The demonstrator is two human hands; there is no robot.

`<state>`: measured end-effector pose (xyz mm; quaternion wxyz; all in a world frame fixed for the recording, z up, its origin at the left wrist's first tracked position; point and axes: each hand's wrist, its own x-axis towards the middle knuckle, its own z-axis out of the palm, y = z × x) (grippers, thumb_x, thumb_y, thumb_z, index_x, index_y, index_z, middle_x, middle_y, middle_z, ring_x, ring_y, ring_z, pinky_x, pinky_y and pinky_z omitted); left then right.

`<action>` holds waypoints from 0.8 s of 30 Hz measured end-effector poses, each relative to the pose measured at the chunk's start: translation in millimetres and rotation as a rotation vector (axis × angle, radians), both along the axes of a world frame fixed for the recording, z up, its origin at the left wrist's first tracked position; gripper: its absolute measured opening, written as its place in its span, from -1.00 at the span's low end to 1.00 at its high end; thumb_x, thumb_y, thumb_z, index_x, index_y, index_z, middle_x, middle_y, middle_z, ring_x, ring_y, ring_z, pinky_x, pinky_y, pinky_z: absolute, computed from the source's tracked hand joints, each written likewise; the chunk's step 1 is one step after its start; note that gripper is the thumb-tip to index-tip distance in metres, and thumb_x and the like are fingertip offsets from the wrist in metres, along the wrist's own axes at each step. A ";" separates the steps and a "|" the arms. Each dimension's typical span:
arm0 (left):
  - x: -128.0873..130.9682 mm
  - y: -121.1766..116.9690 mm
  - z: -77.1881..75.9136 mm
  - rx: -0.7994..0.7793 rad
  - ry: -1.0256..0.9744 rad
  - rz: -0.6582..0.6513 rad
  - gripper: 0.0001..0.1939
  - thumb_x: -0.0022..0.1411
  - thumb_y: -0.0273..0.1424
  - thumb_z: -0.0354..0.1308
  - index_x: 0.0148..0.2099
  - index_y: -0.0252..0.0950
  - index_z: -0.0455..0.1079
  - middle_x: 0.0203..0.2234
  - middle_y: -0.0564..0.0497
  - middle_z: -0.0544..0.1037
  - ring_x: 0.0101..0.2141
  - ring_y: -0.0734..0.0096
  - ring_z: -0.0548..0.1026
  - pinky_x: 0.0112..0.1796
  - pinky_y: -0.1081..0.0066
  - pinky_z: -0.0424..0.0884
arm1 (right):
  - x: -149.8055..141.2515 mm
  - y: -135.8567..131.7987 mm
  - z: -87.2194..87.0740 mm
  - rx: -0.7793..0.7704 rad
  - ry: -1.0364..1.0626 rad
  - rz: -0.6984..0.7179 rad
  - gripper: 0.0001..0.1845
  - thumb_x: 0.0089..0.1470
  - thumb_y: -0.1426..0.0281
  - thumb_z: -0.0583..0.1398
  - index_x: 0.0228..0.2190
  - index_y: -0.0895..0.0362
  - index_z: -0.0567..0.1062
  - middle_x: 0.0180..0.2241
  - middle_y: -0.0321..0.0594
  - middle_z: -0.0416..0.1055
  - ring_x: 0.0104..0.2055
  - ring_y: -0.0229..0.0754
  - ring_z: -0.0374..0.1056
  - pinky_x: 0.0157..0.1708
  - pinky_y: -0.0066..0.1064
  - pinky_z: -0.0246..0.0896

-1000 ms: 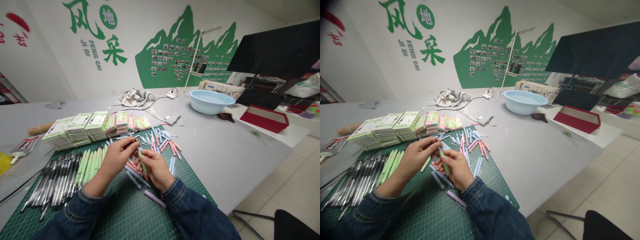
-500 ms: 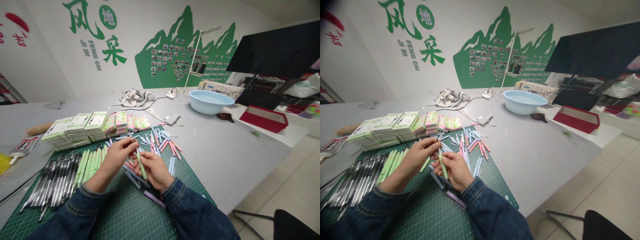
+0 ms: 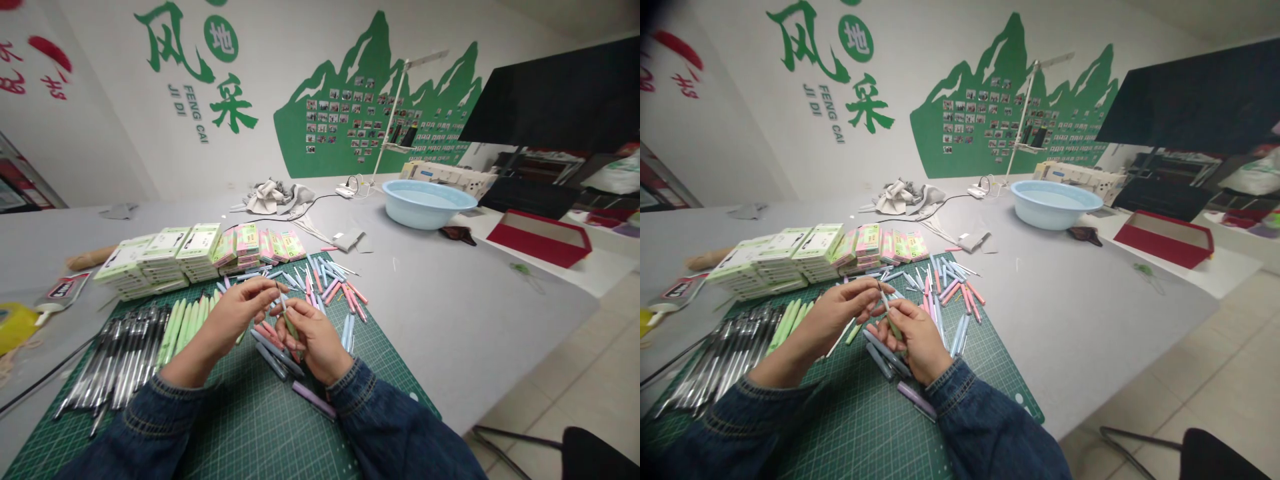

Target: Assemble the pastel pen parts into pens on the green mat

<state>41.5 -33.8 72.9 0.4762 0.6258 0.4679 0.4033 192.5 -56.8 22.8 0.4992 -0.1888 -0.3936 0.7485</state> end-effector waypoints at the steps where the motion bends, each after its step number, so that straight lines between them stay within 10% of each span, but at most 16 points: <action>1: -6.8 2.2 1.4 0.003 0.030 0.021 -0.61 0.17 -0.10 0.03 -0.17 -0.30 0.45 -0.47 0.03 0.45 -0.52 0.48 0.34 -0.52 0.51 0.23 | 1.0 0.2 1.2 0.009 -0.013 -0.010 -0.79 0.12 0.30 0.13 -0.30 0.20 0.44 -0.62 -0.32 0.33 -0.71 -0.47 0.03 -0.73 -0.61 -0.29; 6: -50.9 24.8 -7.2 0.216 0.724 0.346 -0.73 0.11 -0.19 0.06 -0.29 -0.25 0.48 -0.43 -0.01 0.55 -0.40 0.32 0.45 -0.40 0.44 0.25 | 6.1 2.4 4.8 0.020 -0.017 -0.093 -0.78 0.11 0.28 0.14 -0.33 0.19 0.45 -0.60 -0.31 0.33 -0.69 -0.46 0.04 -0.72 -0.60 -0.27; 10: -62.5 36.9 -29.6 0.176 1.127 0.342 -0.81 0.06 -0.30 0.07 -0.36 -0.21 0.48 -0.38 -0.05 0.59 -0.32 0.26 0.49 -0.37 0.43 0.24 | 6.8 3.5 2.2 0.025 -0.048 -0.162 -0.78 0.13 0.28 0.12 -0.36 0.19 0.44 -0.62 -0.33 0.30 -0.68 -0.45 0.03 -0.72 -0.60 -0.28; 24: -42.4 38.0 -56.6 0.085 1.340 0.332 -0.78 0.08 -0.36 0.01 -0.34 -0.26 0.48 -0.32 -0.15 0.58 -0.27 0.14 0.52 -0.38 0.38 0.33 | 10.7 8.0 0.5 -0.022 -0.037 -0.264 -0.80 0.12 0.30 0.13 -0.40 0.19 0.42 -0.62 -0.33 0.29 -0.68 -0.45 0.03 -0.71 -0.60 -0.27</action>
